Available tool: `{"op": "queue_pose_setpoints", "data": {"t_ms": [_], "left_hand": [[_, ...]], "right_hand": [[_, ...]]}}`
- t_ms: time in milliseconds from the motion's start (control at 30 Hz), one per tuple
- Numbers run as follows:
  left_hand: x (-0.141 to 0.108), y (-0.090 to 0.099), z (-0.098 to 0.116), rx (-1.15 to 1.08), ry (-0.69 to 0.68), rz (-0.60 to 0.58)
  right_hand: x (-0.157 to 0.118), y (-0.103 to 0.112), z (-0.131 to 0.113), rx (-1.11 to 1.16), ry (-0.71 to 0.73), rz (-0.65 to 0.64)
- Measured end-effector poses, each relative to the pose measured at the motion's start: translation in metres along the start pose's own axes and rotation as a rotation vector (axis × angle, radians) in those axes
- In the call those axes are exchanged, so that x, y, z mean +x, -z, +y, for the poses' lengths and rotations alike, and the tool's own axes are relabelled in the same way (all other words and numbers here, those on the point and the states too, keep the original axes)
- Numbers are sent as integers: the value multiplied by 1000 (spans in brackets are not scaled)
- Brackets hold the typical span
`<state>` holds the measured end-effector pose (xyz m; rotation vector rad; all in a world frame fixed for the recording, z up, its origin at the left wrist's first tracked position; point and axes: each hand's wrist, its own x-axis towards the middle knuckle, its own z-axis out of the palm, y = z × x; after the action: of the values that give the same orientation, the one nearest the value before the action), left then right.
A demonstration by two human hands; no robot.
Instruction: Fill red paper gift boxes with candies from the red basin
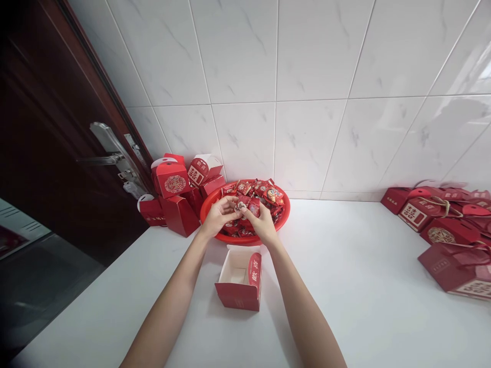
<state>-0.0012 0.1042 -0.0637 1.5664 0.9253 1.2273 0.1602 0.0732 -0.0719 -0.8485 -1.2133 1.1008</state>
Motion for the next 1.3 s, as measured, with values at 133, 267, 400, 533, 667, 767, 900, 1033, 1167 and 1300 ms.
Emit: {"op": "queue_pose_setpoints", "data": {"t_ms": [133,267,400,533,667,767,900,1033,1167,1300], "left_hand": [[0,1,0,32,-4,-18],[-1,1,-1,41,-17,-29],[0,0,-3,2,-4,-20],[1,1,-5,-10,2,-24],[1,1,-6,7,-2,-22],[0,0,-5,19,-11,-10],[3,-1,-8,-17,-44,103],[6,3,-9,7,-94,285],[2,15,-1,195,-148,290],[-7,28,9,483,-93,46]], "right_hand": [[1,-1,3,6,14,52],[2,-1,5,34,8,61],[1,-1,6,28,7,59],[1,-1,5,4,7,63],[2,-1,6,16,7,67],[2,-1,7,35,8,77],[3,-2,7,75,9,121],[2,-2,7,92,2,193],[3,-2,9,121,3,272],[3,-1,9,133,4,296]]}}
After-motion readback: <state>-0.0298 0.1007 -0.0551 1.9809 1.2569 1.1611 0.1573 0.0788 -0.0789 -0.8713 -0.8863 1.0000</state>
